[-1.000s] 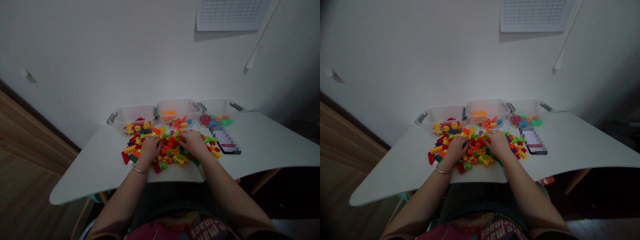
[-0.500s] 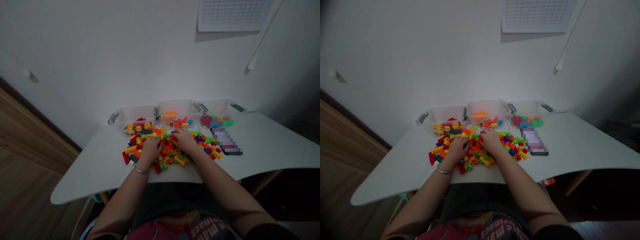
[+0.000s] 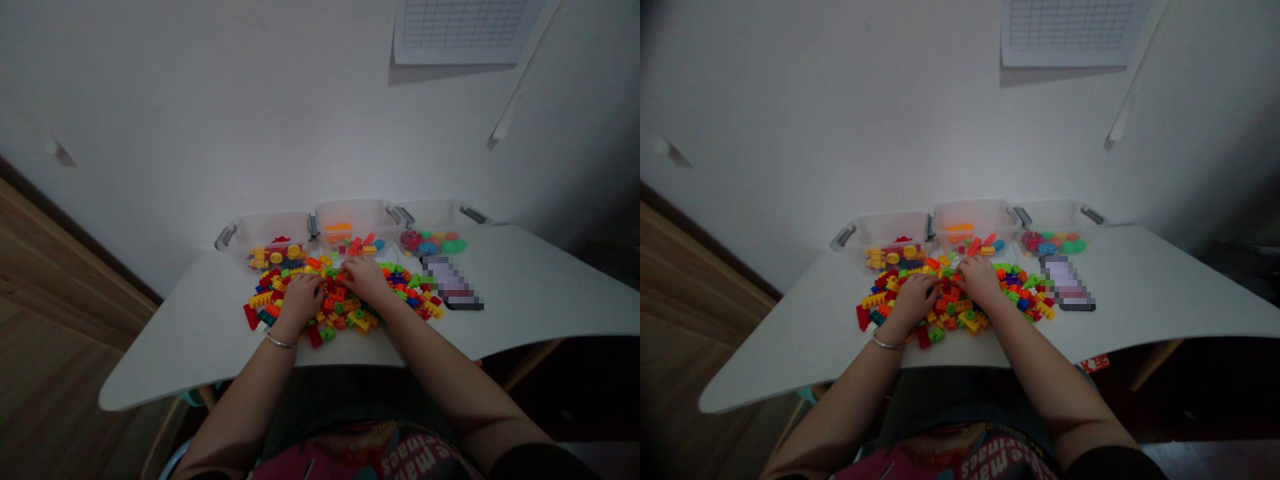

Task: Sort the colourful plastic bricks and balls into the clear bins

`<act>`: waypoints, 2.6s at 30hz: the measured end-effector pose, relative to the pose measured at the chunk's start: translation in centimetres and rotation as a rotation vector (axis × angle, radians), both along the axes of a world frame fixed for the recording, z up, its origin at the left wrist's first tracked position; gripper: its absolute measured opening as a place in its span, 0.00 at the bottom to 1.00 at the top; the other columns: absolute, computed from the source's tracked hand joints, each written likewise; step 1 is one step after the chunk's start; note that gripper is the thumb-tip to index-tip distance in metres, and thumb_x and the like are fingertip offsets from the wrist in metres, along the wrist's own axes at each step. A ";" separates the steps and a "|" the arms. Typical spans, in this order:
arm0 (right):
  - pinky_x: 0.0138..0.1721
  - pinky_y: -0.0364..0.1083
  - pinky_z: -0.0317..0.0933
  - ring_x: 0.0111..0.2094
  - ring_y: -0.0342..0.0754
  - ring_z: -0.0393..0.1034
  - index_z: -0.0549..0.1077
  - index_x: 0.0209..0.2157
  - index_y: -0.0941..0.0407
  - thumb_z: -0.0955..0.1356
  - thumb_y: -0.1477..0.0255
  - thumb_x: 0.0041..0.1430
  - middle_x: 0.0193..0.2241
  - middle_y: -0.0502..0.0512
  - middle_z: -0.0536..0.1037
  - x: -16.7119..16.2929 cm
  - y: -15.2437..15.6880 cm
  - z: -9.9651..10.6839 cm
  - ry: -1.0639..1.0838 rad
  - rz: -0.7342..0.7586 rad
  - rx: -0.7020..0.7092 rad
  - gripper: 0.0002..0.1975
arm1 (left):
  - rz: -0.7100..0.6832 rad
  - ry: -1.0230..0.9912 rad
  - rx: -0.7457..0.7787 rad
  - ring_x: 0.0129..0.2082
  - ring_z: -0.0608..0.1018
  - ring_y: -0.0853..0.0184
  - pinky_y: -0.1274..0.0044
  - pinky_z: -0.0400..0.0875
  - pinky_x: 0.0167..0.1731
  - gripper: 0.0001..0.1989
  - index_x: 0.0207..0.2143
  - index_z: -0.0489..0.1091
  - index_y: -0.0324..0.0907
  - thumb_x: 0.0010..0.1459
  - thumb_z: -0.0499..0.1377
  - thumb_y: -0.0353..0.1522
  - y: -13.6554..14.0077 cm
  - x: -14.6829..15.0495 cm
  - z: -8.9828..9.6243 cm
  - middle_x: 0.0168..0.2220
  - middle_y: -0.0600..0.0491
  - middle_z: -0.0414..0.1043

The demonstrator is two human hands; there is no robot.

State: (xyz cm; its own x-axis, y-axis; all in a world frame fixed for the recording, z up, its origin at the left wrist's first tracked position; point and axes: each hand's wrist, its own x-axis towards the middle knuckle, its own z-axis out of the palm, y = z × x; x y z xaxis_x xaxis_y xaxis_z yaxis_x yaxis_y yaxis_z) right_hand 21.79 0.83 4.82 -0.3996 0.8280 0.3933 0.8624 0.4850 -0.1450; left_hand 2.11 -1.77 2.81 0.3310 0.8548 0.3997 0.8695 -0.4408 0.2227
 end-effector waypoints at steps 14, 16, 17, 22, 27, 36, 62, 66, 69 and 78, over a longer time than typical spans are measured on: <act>0.36 0.47 0.66 0.34 0.48 0.73 0.71 0.36 0.56 0.69 0.62 0.52 0.32 0.53 0.78 1.1 2.8 3.1 0.915 -0.048 -0.112 0.14 | -0.003 -0.020 -0.003 0.48 0.74 0.60 0.66 0.68 0.52 0.12 0.43 0.75 0.42 0.59 0.56 0.29 -0.1 -0.4 0.0 0.45 0.49 0.77; 0.36 0.47 0.65 0.33 0.47 0.72 0.71 0.37 0.56 0.68 0.61 0.52 0.31 0.53 0.77 1.6 3.4 4.0 0.934 -0.058 -0.056 0.15 | -0.006 -0.028 -0.002 0.47 0.74 0.60 0.66 0.68 0.52 0.12 0.43 0.75 0.42 0.59 0.56 0.29 -0.2 -0.5 -0.1 0.45 0.48 0.77; 0.36 0.47 0.65 0.34 0.47 0.72 0.71 0.37 0.56 0.68 0.60 0.53 0.32 0.53 0.77 1.8 3.7 4.4 0.920 -0.071 -0.011 0.15 | -0.007 -0.031 -0.001 0.47 0.74 0.60 0.66 0.68 0.52 0.11 0.42 0.75 0.42 0.59 0.56 0.29 -0.2 -0.6 -0.1 0.45 0.48 0.77; 0.39 0.49 0.62 0.37 0.51 0.70 0.73 0.38 0.57 0.67 0.59 0.56 0.34 0.57 0.77 2.9 4.8 5.5 0.702 -0.241 0.211 0.15 | -0.008 -0.022 0.005 0.47 0.74 0.60 0.66 0.69 0.51 0.12 0.43 0.75 0.42 0.58 0.56 0.29 -0.2 -0.9 -0.1 0.45 0.49 0.77; 0.44 0.52 0.59 0.40 0.54 0.70 0.75 0.38 0.56 0.67 0.61 0.58 0.36 0.58 0.79 2.9 5.3 5.6 0.484 -0.359 0.199 0.13 | -0.005 -0.013 -0.003 0.47 0.74 0.60 0.66 0.68 0.52 0.12 0.43 0.75 0.42 0.59 0.55 0.29 -0.2 -0.9 -0.3 0.46 0.48 0.77; 0.45 0.51 0.58 0.41 0.54 0.73 0.78 0.43 0.53 0.61 0.64 0.64 0.37 0.58 0.82 2.2 5.2 6.6 0.178 -0.355 0.015 0.16 | -0.008 -0.010 0.007 0.47 0.74 0.60 0.66 0.69 0.52 0.12 0.43 0.75 0.42 0.59 0.55 0.29 -0.3 -0.8 -0.2 0.45 0.49 0.77; 0.51 0.53 0.61 0.46 0.54 0.71 0.76 0.42 0.55 0.62 0.68 0.62 0.42 0.58 0.80 2.9 -3.9 2.1 0.425 -0.012 0.145 0.14 | -0.002 -0.007 0.009 0.48 0.74 0.60 0.66 0.69 0.52 0.11 0.42 0.75 0.43 0.60 0.55 0.30 -0.1 -0.2 -0.1 0.45 0.49 0.77; 0.50 0.54 0.60 0.46 0.55 0.70 0.75 0.45 0.55 0.62 0.68 0.61 0.42 0.59 0.79 3.6 -6.7 -0.6 0.315 -0.057 0.136 0.14 | 0.002 -0.005 0.010 0.48 0.74 0.60 0.66 0.69 0.52 0.11 0.43 0.75 0.43 0.59 0.55 0.30 -0.1 0.5 -0.1 0.46 0.49 0.77; 0.52 0.55 0.59 0.47 0.56 0.68 0.73 0.49 0.56 0.63 0.67 0.61 0.44 0.61 0.78 4.2 -7.6 -1.8 0.264 -0.092 0.170 0.17 | 0.008 0.010 0.011 0.48 0.74 0.60 0.66 0.68 0.52 0.12 0.43 0.75 0.42 0.61 0.54 0.30 -0.1 1.2 0.0 0.46 0.48 0.77; 0.56 0.54 0.56 0.51 0.55 0.66 0.71 0.52 0.58 0.63 0.68 0.63 0.48 0.60 0.77 4.7 -7.1 -3.0 0.218 -0.102 0.230 0.18 | -0.023 0.046 0.124 0.51 0.72 0.58 0.63 0.65 0.54 0.15 0.50 0.72 0.43 0.62 0.53 0.31 -0.6 2.3 1.2 0.50 0.48 0.75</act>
State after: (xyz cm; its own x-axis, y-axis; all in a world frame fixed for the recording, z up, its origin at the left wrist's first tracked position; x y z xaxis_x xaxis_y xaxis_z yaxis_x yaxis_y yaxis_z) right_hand 26.51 -6.30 1.78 -0.2046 0.7389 0.6420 0.8691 0.4388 -0.2281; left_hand 4.45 -2.42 4.00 0.3703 0.7917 0.4860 0.8667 -0.4827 0.1258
